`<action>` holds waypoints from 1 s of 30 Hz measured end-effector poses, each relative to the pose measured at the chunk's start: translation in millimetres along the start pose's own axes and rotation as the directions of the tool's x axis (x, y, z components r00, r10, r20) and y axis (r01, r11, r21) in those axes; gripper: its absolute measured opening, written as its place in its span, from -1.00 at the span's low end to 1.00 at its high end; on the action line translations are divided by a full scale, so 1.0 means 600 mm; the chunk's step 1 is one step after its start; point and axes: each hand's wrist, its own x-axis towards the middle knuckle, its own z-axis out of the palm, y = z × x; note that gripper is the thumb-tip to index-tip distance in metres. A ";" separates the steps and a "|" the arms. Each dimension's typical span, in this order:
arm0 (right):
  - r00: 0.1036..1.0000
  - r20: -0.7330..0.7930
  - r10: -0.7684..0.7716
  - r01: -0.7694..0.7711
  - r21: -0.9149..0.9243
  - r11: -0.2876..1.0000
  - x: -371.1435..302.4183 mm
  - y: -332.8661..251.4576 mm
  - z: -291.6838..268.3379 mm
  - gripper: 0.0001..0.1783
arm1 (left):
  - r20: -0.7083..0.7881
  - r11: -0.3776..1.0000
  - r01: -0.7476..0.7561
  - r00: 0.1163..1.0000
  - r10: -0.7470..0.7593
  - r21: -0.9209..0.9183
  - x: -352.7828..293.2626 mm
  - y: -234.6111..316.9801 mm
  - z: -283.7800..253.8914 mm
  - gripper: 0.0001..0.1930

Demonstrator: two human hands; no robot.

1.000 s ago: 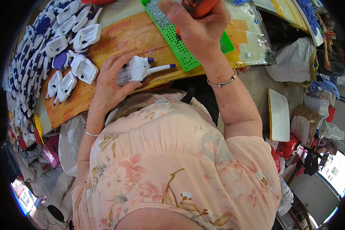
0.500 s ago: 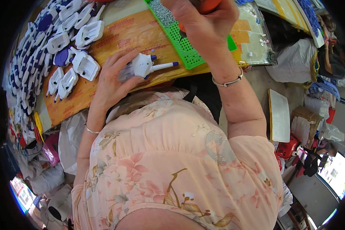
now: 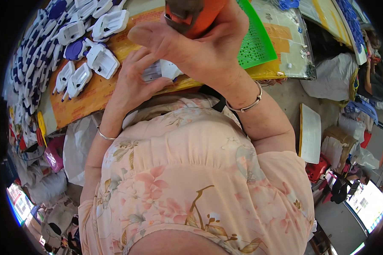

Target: Assembling small white plastic components by applying glue with a glue gun and inserting small metal pins from a green tray.

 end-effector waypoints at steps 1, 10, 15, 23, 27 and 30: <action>1.000 0.003 0.001 -0.001 0.001 1.000 0.014 0.024 0.001 -0.41 | 0.003 1.000 -0.001 1.000 0.001 0.006 0.000 0.000 0.000 -0.41; 0.697 0.134 -0.704 0.530 0.564 0.633 0.066 0.104 0.001 -0.50 | 0.040 0.999 0.037 0.998 -0.037 -0.004 -0.001 0.000 -0.001 -0.39; 0.720 0.116 -0.684 0.538 0.530 0.656 0.062 0.086 0.004 -0.49 | 0.042 0.999 0.033 0.999 -0.033 -0.001 0.000 -0.002 0.000 -0.37; 0.942 0.102 -0.319 0.262 0.369 0.892 0.042 0.064 0.001 -0.52 | -0.005 1.000 -0.008 1.000 0.008 0.023 -0.001 -0.001 0.004 -0.37; 0.994 0.009 0.109 -0.109 0.137 0.985 0.003 0.007 0.000 -0.55 | 0.012 1.000 0.013 1.000 -0.013 -0.001 -0.002 -0.007 0.005 -0.37; 1.000 0.000 0.024 -0.023 0.179 0.984 0.003 0.014 0.002 -0.55 | 0.017 1.000 0.011 1.000 -0.011 -0.002 -0.001 -0.007 0.005 -0.37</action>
